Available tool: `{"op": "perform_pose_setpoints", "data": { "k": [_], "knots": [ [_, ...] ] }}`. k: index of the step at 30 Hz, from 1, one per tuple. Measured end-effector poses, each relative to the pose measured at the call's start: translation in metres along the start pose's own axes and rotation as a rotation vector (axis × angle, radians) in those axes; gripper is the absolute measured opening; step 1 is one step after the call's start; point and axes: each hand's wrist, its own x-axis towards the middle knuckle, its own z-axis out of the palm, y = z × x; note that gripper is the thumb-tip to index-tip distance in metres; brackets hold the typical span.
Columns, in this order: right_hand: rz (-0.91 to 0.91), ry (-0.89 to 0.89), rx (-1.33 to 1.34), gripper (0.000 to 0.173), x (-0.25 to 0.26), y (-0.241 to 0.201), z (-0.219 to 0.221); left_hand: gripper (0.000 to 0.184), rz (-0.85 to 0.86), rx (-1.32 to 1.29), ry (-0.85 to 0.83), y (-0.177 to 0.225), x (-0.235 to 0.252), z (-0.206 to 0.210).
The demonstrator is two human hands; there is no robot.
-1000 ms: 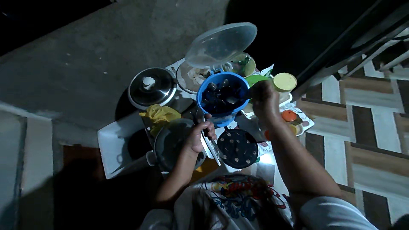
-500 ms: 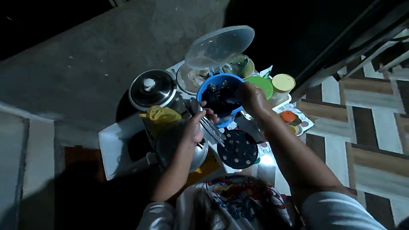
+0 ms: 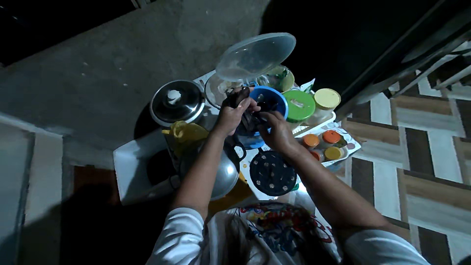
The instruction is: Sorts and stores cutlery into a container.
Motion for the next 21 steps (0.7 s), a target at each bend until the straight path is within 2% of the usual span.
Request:
{"op": "perform_pose_setpoints", "data": {
  "k": [3,10,13,21],
  "knots": [
    [0.089,-0.076,0.145,0.045,0.006,-0.004,0.009,0.031,-0.001,0.005,-0.065,-0.009,0.008,-0.005],
    [0.085,-0.109,0.196,0.025,0.02,0.0,0.009,0.038,-0.063,-0.04,-0.09,-0.009,0.012,-0.003],
    [0.068,-0.059,0.153,0.022,0.024,0.0,0.013,0.039,-0.064,-0.025,-0.127,-0.009,0.014,-0.007],
    [0.073,0.001,-0.034,0.023,0.028,0.001,0.028,0.034,-0.086,-0.005,-0.022,-0.02,0.022,-0.017]
  ]
}}
